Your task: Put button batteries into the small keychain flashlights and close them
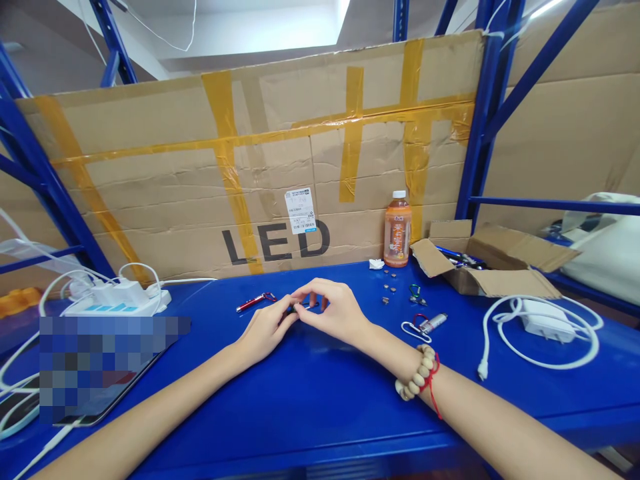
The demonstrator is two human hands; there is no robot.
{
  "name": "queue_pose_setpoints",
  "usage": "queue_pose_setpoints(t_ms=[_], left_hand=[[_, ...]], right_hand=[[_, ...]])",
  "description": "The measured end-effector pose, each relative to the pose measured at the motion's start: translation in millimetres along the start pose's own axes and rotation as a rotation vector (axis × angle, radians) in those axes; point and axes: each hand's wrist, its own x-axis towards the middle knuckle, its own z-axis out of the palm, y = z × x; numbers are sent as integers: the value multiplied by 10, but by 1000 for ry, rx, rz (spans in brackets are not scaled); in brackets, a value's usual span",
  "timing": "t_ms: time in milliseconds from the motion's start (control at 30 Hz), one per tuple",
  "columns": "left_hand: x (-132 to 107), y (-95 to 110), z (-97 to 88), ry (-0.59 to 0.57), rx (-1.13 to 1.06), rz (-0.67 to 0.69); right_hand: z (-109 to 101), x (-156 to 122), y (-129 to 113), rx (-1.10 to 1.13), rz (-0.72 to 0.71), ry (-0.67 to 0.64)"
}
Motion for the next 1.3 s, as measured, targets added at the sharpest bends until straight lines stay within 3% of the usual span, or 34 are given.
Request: queue_pose_setpoints(t_ms=[233,467,833,1067,1300], left_hand=[[-4,-19,19,8,22,-10],[1,-1,4,-6,17,-12],[-8,23,-24,16,53,25],[26,-4,-8,-7,256,165],[15,-33,6,-72,297,142]], right_hand=[[24,-6,-6,33,86,-56],[15,-11,33,21,81,-62],[-96,2,31,-228,-152,-76],[-151,15,18,-257,-65,-51],[-129,22,41,-301,-31,-155]])
